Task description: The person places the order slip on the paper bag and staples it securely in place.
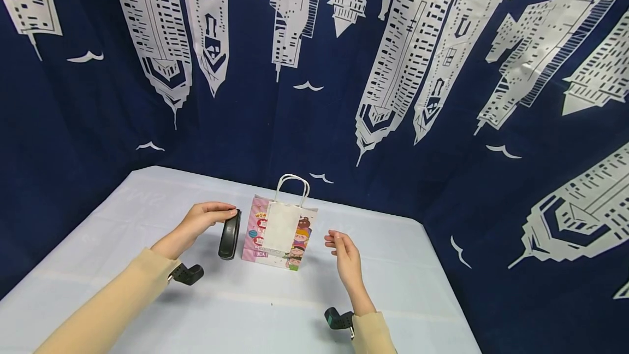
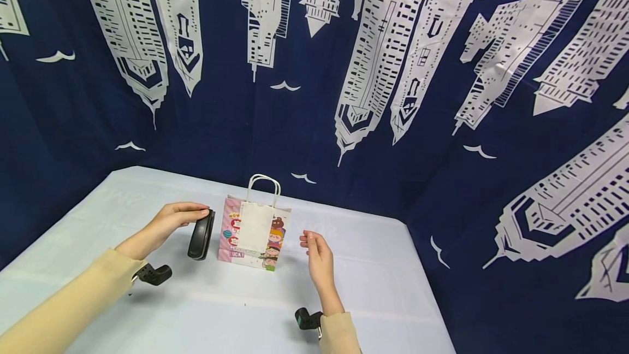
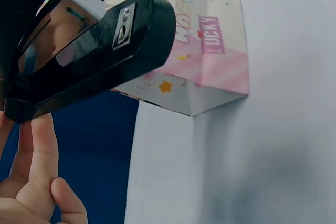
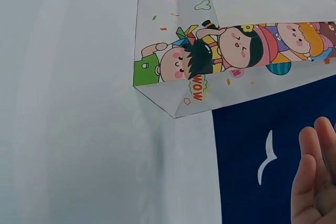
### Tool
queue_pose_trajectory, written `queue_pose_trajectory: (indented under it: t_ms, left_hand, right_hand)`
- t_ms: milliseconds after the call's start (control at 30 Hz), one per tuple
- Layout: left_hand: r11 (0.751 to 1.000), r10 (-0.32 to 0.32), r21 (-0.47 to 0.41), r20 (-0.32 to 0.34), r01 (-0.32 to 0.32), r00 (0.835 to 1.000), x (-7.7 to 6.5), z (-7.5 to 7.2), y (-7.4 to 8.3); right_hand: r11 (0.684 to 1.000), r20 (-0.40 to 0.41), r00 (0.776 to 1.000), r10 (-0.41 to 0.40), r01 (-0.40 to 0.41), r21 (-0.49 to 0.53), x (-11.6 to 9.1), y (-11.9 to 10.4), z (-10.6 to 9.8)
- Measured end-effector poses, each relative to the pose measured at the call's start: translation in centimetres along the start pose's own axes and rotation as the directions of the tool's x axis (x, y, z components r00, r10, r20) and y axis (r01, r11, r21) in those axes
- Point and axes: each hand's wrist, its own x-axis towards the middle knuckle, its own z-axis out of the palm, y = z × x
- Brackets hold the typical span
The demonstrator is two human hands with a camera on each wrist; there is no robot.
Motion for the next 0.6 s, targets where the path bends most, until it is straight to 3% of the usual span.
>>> queue_pose_trajectory:
  t_ms: [233,600]
  left_hand:
    - [0.998,-0.068,0.009,0.003,0.068,0.998,0.3,0.1,-1.3]
    - [0.984,-0.169,0.037,-0.06,0.172,0.984,0.3,0.7,-3.1]
  right_hand:
    - [1.0,0.002,1.0,0.016,-0.016,-0.004,0.0,0.1,0.1]
    - [1.0,0.015,1.0,0.01,-0.01,-0.004,-0.2,0.1,0.4]
